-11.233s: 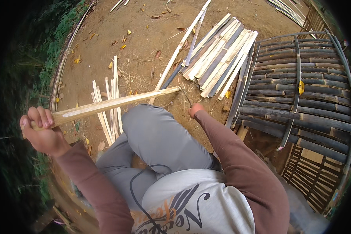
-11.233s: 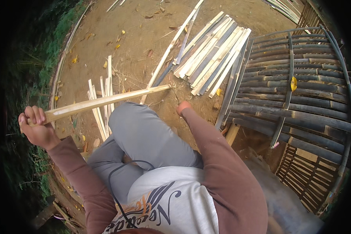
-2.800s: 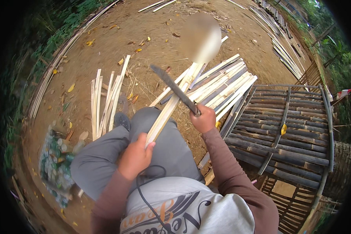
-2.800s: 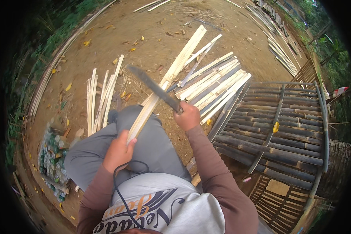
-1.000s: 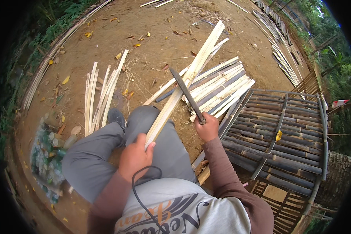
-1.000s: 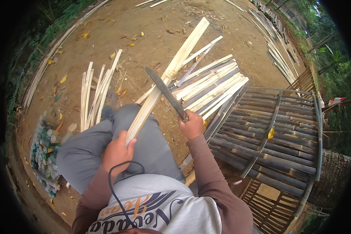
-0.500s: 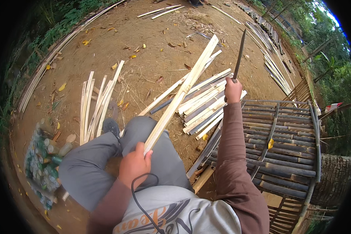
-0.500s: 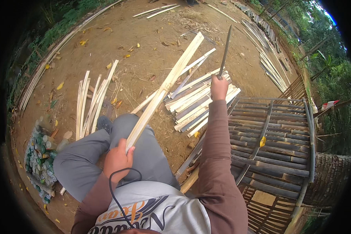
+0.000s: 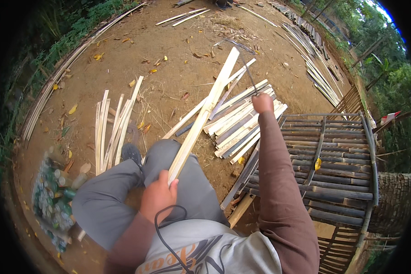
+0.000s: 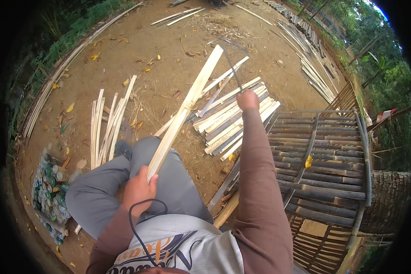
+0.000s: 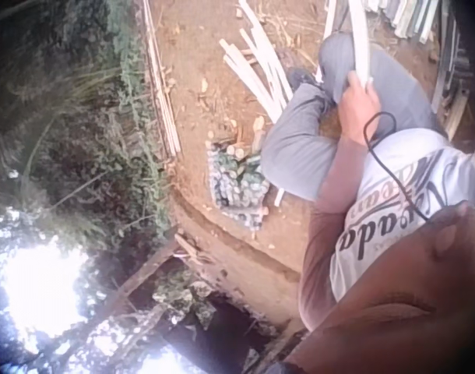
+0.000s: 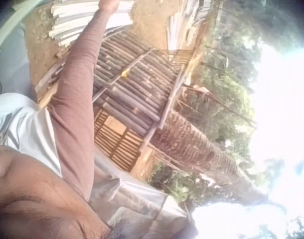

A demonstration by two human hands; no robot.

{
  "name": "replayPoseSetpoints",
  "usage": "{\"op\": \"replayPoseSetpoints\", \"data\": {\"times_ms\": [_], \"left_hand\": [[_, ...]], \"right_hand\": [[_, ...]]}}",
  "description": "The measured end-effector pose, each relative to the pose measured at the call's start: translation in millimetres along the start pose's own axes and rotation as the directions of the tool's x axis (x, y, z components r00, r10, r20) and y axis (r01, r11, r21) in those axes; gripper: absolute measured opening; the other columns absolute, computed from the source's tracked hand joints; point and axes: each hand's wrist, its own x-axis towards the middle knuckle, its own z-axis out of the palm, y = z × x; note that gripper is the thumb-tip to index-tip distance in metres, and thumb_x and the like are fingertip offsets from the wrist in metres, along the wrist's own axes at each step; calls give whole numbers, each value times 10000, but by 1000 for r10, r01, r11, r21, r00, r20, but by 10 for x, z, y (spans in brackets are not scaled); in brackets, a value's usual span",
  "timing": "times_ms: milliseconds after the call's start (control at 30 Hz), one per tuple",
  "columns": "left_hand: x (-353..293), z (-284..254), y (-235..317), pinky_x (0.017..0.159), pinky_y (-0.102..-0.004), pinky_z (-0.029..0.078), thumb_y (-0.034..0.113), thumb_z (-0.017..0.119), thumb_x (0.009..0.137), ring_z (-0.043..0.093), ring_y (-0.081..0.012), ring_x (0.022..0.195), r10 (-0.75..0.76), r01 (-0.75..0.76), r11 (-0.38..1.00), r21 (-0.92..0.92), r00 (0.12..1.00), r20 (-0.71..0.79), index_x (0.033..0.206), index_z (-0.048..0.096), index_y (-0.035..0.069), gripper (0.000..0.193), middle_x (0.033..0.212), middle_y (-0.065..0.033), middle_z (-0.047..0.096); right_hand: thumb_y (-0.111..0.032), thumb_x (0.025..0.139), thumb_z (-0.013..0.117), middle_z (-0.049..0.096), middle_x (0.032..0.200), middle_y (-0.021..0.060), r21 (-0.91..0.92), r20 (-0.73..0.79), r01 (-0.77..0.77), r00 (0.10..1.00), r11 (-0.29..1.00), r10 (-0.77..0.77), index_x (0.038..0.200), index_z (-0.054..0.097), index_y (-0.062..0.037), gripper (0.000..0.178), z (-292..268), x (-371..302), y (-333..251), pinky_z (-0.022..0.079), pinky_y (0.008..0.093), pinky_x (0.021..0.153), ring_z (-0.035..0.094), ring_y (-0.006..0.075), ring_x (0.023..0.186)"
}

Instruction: The person uses a knife to shave and split several thin strips of bamboo while sitting on the ground.

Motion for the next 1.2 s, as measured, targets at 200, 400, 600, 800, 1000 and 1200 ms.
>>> {"op": "replayPoseSetpoints", "data": {"times_ms": [200,400,600,800,1000,1200], "left_hand": [[42,-93,-86,640,-567,512,254,618,1034,654,-486,693,24,-27,997,-75,999,-40,1098,546,13,260,748,-260,666],[-29,-373,-170,589,-405,532,294,601,1071,672,-248,602,-134,306,803,-512,929,345,1013,569,13,289,721,-139,665],[-422,-506,-492,515,-288,493,379,560,1109,591,-123,545,-235,455,797,-396,839,491,1036,627,1,391,637,-38,584],[-736,-575,-498,522,-365,482,380,633,1068,606,-175,495,-317,419,885,-204,862,397,881,625,0,424,591,-68,617],[-949,-576,-647,640,-445,518,369,727,982,690,-370,707,-170,165,971,172,985,12,933,651,23,358,775,-179,696],[-874,-194,-613,656,-500,493,441,788,907,649,-423,749,-39,98,937,335,983,-180,896,601,58,426,791,-183,654]], "right_hand": [[-210,918,656,456,595,9,695,180,-305,951,652,253,793,537,-99,205,-221,917,227,363,357,446,442,166,454],[-198,967,666,470,607,-21,888,359,-341,933,310,-4,785,527,-123,241,-117,-835,-63,355,306,434,437,119,458],[-270,994,737,465,617,-59,770,499,-505,857,389,125,821,538,-129,300,270,-2342,242,331,283,439,422,79,480],[-275,1007,743,507,629,-53,794,328,-343,937,502,121,829,560,-104,306,208,-3099,374,354,274,461,453,63,499],[-327,885,799,681,742,166,386,121,134,974,913,-194,884,745,-70,263,-319,-3082,66,526,427,642,684,339,688],[-236,801,788,686,754,139,269,80,321,932,908,-354,838,728,-100,154,-265,-3028,-33,552,467,664,696,362,725]]}}
